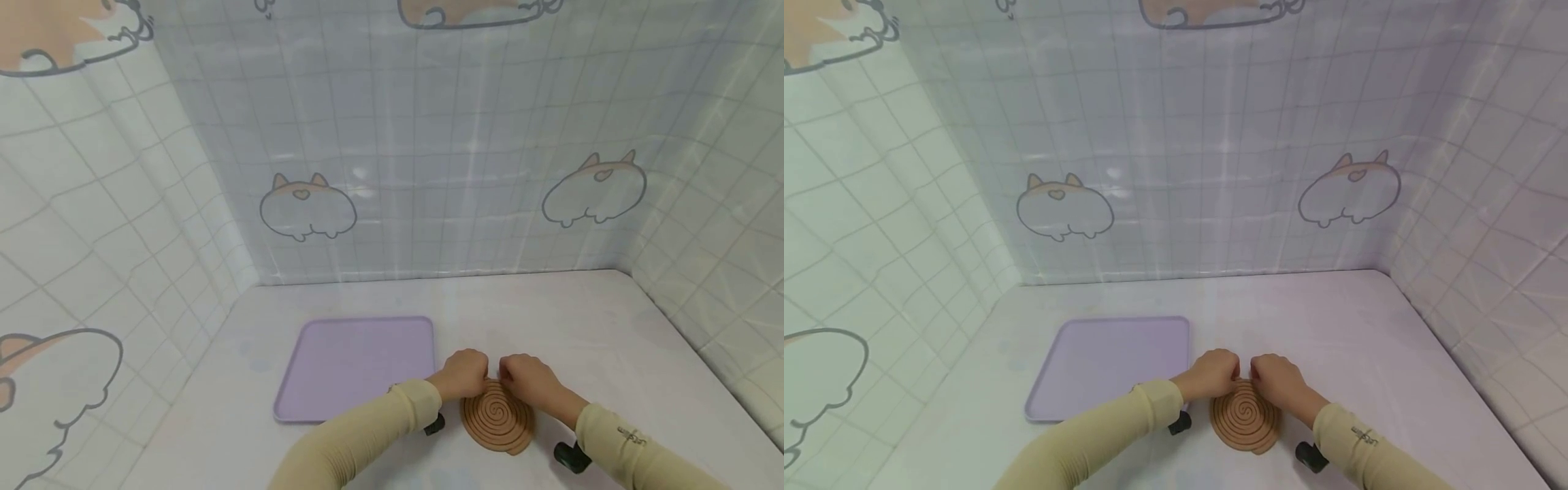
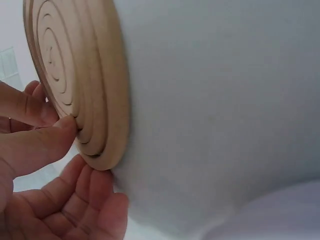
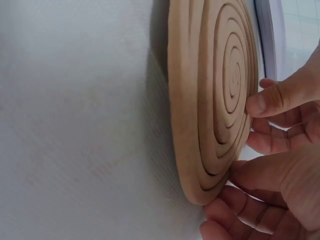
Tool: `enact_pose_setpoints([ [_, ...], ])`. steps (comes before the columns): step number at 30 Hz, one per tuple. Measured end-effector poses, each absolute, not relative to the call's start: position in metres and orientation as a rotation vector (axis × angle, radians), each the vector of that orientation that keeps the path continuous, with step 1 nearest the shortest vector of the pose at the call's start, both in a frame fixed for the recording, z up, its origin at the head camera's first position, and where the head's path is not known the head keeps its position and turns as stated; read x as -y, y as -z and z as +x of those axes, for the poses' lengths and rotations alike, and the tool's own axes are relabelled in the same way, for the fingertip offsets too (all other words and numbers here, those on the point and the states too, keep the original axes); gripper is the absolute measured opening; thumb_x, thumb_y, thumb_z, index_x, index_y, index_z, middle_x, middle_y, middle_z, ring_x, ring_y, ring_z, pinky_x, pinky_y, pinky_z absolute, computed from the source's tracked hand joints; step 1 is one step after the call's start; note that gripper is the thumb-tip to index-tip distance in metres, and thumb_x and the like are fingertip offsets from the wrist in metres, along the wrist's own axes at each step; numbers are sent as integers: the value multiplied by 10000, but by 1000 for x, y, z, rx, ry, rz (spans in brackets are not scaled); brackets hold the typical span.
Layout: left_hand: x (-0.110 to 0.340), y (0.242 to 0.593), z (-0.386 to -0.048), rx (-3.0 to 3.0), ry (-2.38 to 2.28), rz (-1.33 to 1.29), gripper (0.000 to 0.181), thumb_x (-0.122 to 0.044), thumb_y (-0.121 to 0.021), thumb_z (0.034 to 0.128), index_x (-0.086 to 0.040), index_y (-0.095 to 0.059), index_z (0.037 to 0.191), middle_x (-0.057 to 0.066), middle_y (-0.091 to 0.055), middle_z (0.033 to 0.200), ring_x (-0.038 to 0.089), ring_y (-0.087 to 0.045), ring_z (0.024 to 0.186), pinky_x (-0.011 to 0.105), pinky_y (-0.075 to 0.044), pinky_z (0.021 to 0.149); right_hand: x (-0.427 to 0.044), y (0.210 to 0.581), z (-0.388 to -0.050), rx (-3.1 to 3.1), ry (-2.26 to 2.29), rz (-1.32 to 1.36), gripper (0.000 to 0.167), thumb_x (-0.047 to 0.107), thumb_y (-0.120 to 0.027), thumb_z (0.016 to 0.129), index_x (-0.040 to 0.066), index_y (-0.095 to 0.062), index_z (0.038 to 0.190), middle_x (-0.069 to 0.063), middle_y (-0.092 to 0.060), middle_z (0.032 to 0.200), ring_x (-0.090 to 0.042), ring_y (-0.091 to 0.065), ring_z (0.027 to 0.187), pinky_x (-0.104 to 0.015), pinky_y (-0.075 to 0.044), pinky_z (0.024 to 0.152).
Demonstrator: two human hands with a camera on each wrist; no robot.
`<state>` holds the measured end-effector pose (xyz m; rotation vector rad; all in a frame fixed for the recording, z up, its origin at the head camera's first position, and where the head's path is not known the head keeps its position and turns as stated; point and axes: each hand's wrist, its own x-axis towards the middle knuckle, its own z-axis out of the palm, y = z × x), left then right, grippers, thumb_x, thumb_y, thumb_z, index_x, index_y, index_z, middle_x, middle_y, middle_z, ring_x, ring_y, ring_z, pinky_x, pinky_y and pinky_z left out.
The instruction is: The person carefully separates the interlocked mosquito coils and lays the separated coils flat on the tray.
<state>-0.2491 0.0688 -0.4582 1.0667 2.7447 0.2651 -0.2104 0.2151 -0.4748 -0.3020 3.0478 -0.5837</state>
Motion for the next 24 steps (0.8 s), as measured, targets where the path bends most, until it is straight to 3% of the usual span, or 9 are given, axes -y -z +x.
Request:
enact_pose_setpoints([
  [7,-70,454,-255,-2668,-269,988,308,-79,-675,756,-122,-428,577,-60,-370,509,70,-345,486,189,-295,419,-213,474,-211,-3036,607,-309,152,16,-646,789,117,-578,698,62,-504,621,-97,-457,589,-269,-415,532],
  [13,-68,456,-263,-2571,-407,949,448,-42,-661,759,-134,-338,462,-82,-267,396,38,-236,376,165,-199,361,-213,473,-211,-2993,664,-275,137,2,-666,759,118,-605,720,63,-530,642,-95,-477,601,-275,-428,544],
  [16,-68,456,-265,-2557,-471,932,379,-51,-667,769,-116,-450,465,-94,-327,411,30,-282,390,154,-241,373,-214,472,-211,-2983,670,-266,132,10,-671,759,119,-606,721,64,-534,644,-95,-479,600,-277,-430,548],
  [20,-68,455,-267,-2569,-496,913,150,-98,-684,784,-97,-658,637,-87,-504,526,37,-420,487,152,-355,452,-215,471,-211,-2971,681,-262,123,25,-680,765,118,-610,727,63,-534,646,-97,-480,602,-282,-428,551],
  [24,-68,454,-267,-2576,-492,911,93,-122,-689,788,-105,-690,697,-77,-566,586,40,-464,534,159,-381,492,-216,470,-210,-2960,693,-247,107,45,-688,773,115,-616,737,60,-529,642,-103,-474,598,-284,-423,546],
])
